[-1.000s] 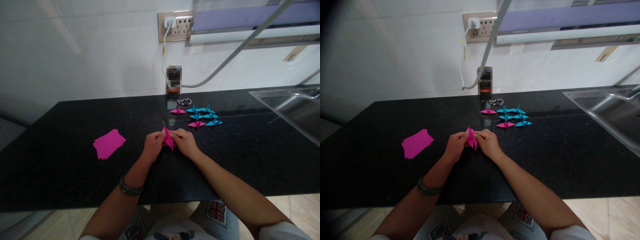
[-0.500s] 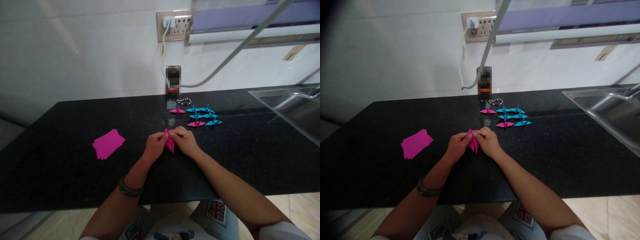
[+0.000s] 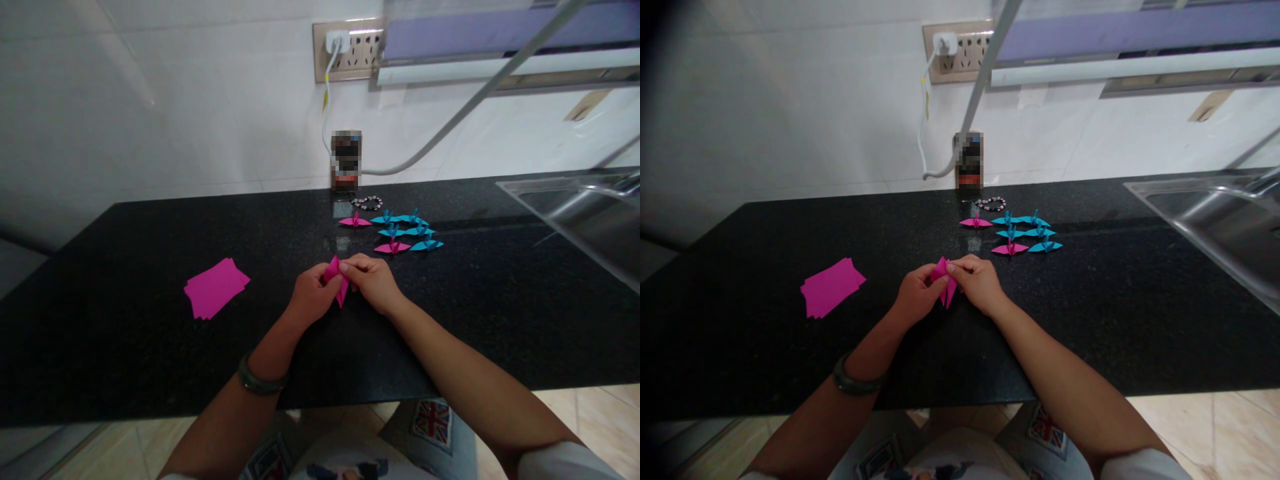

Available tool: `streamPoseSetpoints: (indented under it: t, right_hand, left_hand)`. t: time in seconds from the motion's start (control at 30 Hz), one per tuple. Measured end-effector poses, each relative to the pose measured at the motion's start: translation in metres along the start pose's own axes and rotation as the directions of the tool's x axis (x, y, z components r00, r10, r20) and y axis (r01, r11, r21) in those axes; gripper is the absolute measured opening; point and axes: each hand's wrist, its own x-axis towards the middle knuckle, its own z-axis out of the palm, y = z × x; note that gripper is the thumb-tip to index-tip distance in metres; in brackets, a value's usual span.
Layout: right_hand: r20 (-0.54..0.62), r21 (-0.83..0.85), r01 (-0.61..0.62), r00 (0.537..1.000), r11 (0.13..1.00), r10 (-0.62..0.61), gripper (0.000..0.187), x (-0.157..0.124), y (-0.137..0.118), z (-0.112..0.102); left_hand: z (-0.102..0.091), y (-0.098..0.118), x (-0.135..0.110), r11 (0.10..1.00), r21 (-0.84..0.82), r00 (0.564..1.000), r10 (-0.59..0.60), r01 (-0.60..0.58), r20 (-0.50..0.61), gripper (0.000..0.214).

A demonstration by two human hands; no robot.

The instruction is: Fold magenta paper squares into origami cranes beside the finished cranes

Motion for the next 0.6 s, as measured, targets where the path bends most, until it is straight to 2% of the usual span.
streamPoseSetpoints:
  t: [0.1,0.6]
  right_hand:
    - [0.029,0.068,-0.032,0.999,0.997,0.030,0.022,0.0001,-0.0022,-0.0010]
    - [0.114,0.196,-0.146,0.986,0.970,0.126,0.020,0.0018,-0.0016,-0.0005]
  left_hand:
    - [-0.0001,-0.0023,0.0001,1.000,0.000,1.000,-0.003,0.003,0.016,0.021]
    - [0.0004,-0.0027,-0.0006,0.999,-0.005,0.997,-0.041,0.041,0.067,0.024]
